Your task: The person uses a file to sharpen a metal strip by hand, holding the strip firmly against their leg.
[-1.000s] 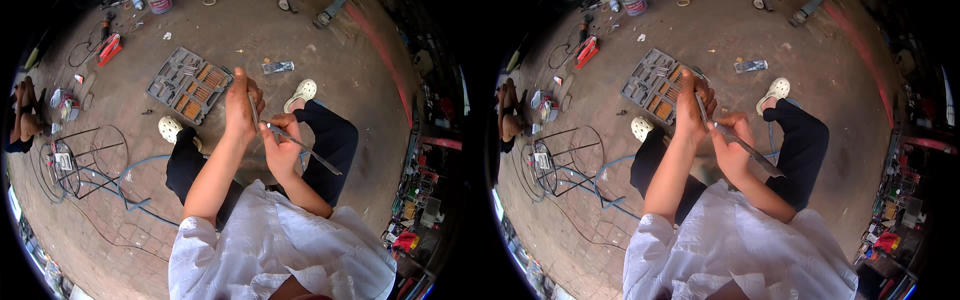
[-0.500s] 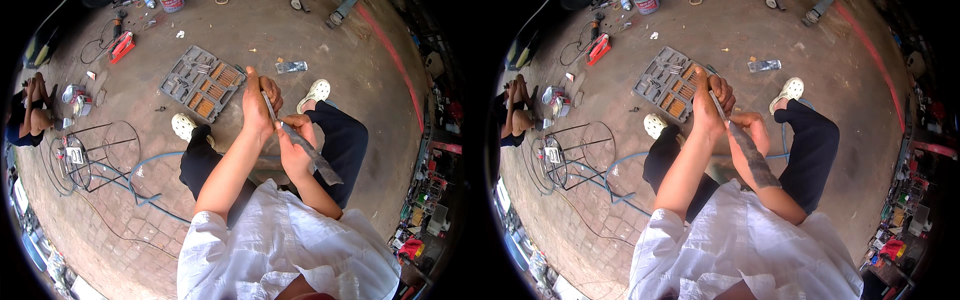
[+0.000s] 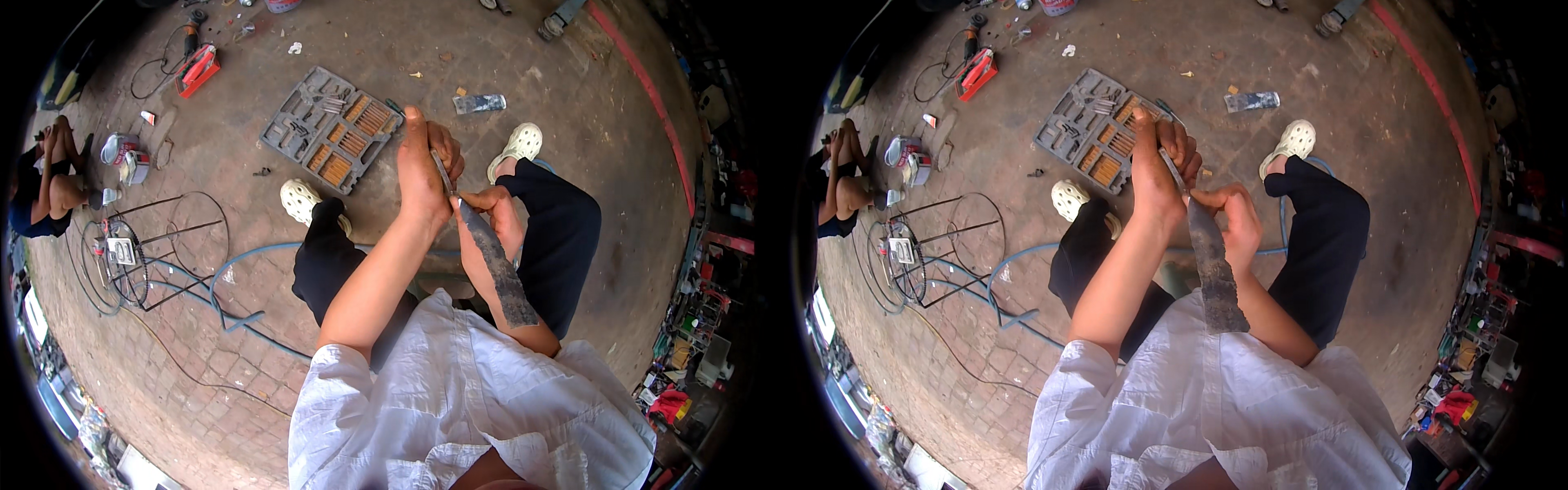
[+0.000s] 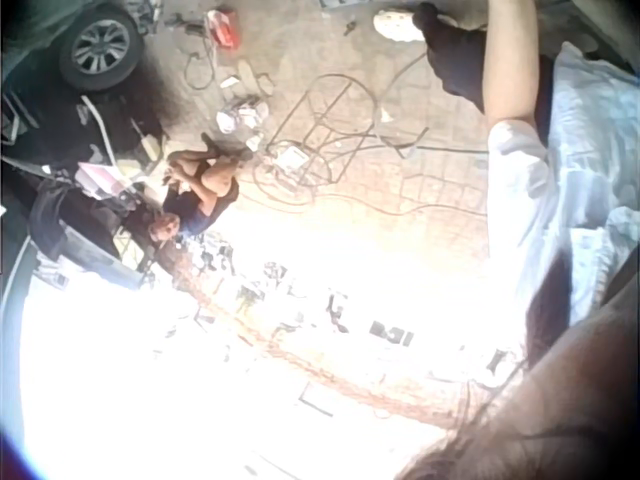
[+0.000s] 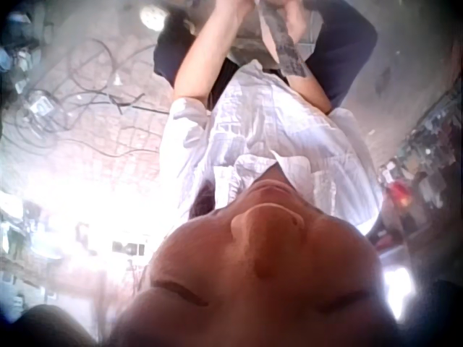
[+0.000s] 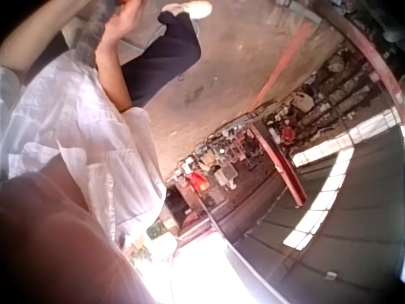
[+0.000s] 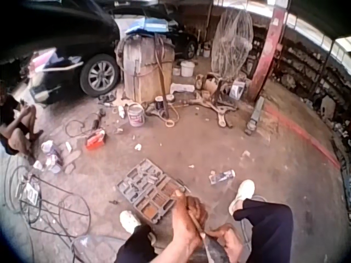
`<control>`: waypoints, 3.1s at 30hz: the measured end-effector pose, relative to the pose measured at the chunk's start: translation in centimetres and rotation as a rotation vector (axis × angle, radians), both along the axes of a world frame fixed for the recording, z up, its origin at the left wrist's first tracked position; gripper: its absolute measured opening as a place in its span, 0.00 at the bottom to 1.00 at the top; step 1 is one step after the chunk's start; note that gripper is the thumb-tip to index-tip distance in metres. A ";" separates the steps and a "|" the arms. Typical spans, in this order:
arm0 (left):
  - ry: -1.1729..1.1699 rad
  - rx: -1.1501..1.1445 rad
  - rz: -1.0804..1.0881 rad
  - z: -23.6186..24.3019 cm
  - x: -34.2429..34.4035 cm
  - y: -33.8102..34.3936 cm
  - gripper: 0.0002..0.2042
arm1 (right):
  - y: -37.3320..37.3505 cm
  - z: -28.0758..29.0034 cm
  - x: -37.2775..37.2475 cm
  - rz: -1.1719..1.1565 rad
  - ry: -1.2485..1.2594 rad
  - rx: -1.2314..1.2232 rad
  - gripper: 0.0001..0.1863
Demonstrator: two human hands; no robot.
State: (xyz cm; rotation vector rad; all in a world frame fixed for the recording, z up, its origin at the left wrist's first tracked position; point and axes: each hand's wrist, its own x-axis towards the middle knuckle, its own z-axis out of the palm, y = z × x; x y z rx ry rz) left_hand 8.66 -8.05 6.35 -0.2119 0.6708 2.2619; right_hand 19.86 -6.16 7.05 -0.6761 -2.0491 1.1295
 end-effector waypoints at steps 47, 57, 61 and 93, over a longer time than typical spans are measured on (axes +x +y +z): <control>-0.016 0.056 -0.146 0.4 -0.6 -0.8 0.30 | -0.2 0.2 0.1 0.068 0.108 -0.621 0.08; -0.096 0.075 -0.160 0.3 0.1 -1.2 0.30 | -0.8 0.1 -0.7 0.107 0.143 -0.623 0.08; -0.094 0.086 -0.146 0.2 0.4 -1.2 0.29 | -0.9 -0.5 0.4 0.057 0.155 -0.575 0.09; -0.056 0.024 -0.154 0.4 0.4 -0.5 0.30 | -0.2 -1.4 1.1 0.085 0.169 -0.481 0.09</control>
